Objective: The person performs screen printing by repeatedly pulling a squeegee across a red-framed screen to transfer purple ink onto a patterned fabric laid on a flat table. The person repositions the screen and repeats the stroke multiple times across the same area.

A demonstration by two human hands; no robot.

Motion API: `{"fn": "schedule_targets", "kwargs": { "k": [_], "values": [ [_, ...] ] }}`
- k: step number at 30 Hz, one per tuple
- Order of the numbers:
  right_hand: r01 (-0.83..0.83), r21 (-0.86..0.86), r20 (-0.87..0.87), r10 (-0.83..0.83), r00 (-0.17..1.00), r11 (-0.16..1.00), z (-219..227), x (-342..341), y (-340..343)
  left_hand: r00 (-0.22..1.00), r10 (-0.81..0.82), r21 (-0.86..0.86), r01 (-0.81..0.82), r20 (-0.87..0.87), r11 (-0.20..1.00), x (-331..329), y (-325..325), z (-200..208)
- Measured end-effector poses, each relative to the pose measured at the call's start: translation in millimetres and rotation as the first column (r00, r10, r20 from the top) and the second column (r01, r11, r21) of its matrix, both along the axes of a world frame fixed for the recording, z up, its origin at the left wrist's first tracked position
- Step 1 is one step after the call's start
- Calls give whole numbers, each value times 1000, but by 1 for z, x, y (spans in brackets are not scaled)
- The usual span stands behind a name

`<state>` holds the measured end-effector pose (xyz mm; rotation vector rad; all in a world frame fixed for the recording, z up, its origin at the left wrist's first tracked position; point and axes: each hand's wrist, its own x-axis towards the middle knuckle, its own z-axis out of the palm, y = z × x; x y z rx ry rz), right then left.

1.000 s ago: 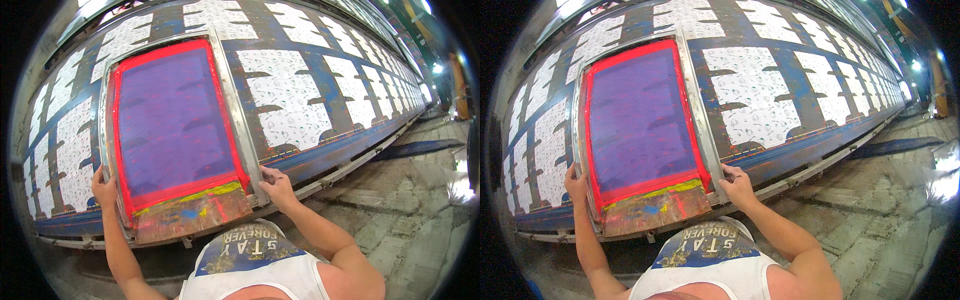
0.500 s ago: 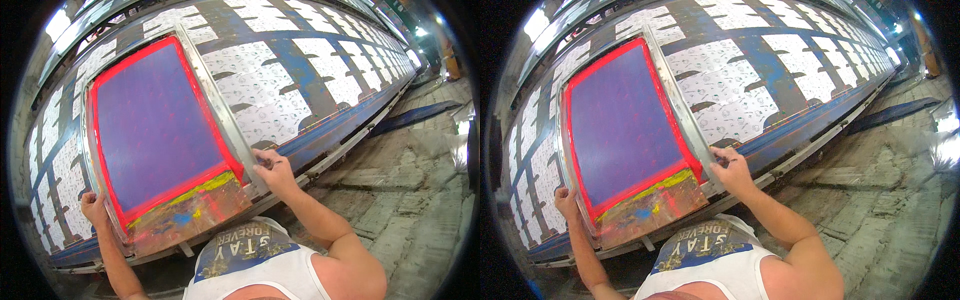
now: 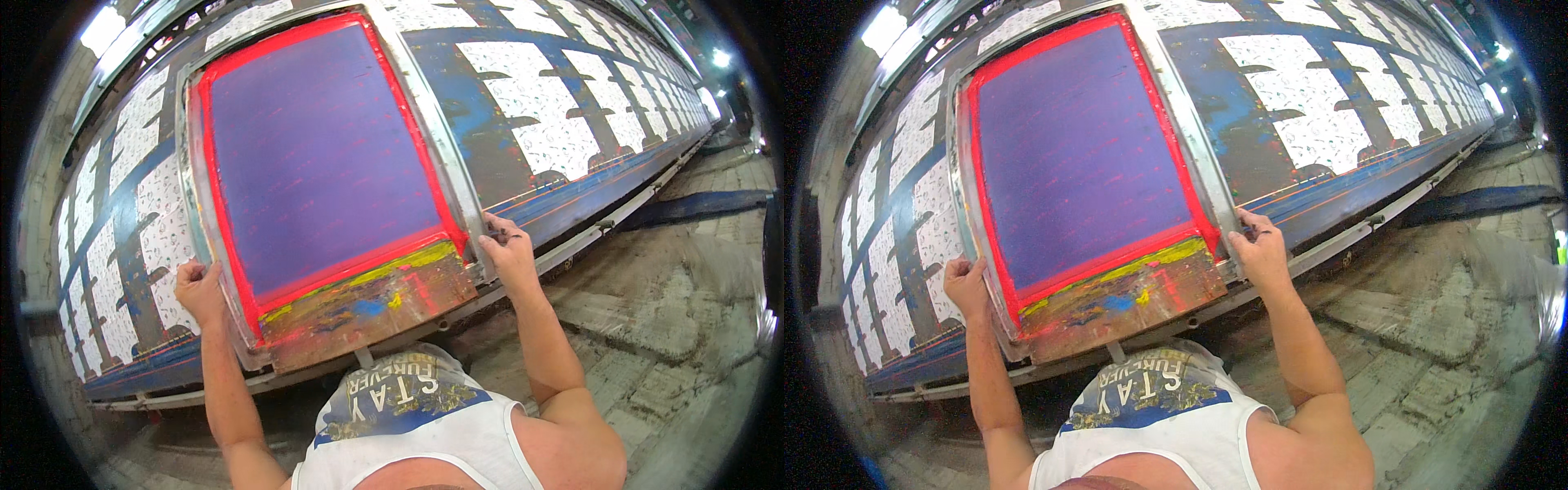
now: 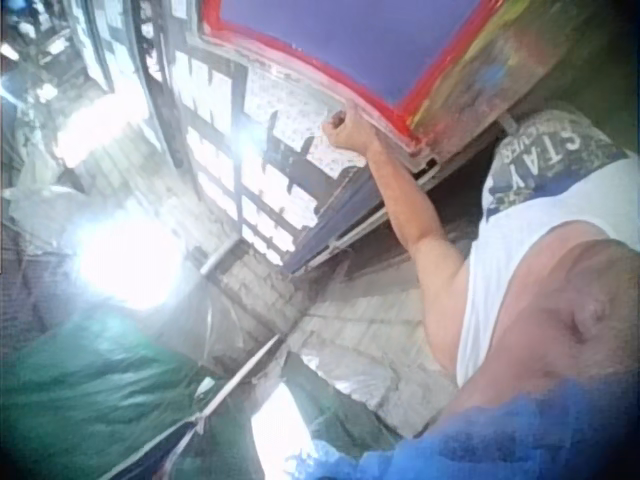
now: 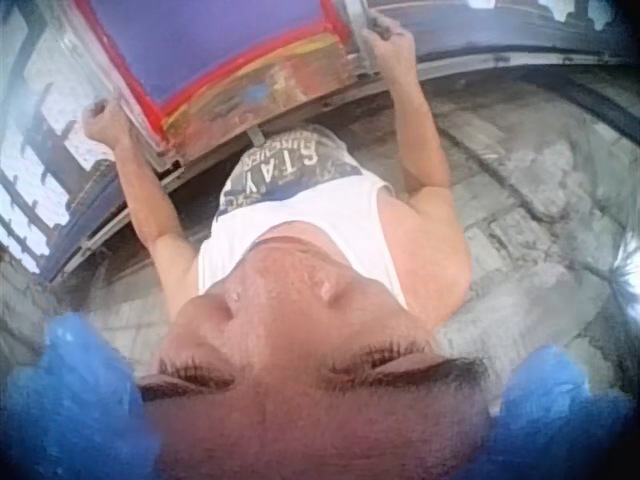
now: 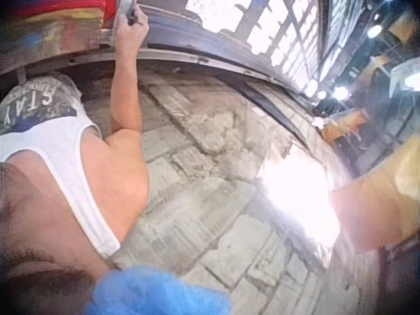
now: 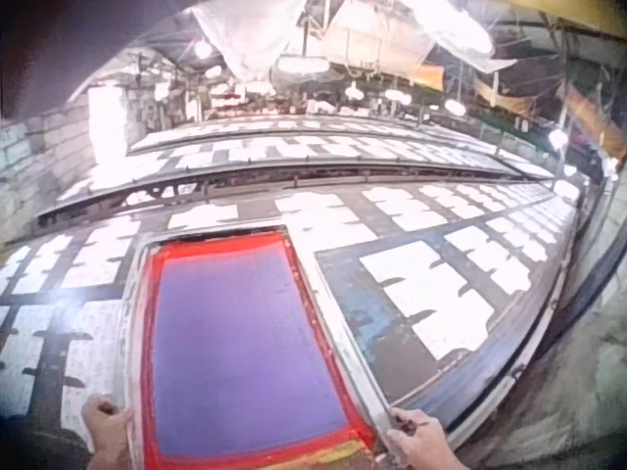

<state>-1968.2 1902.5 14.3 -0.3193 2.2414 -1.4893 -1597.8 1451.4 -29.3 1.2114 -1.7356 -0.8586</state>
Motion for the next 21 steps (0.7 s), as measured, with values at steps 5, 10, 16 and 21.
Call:
{"fn": "schedule_targets", "kwargs": {
  "k": [5, 10, 16, 21],
  "values": [
    [15, -22, 25, -15, 1000, 1000, -7, -47, 45, 1000, -10, 1, 10, 7, 1000, -54, 52, -3],
    [-14, 15, 9, 13, 1000, 1000, -9, -77, 71, 999, 14, 55, -12, -41, 998, -78, 77, -9],
    [-86, -47, 69, 89, 994, 995, -5, -96, 83, 1000, 30, 18, -30, 7, 999, -92, 91, -16],
    [-152, -27, 62, 153, 986, 988, -3, -102, 86, 1000, 10, 22, -10, 2, 1000, -95, 93, -17]
  ]
}}
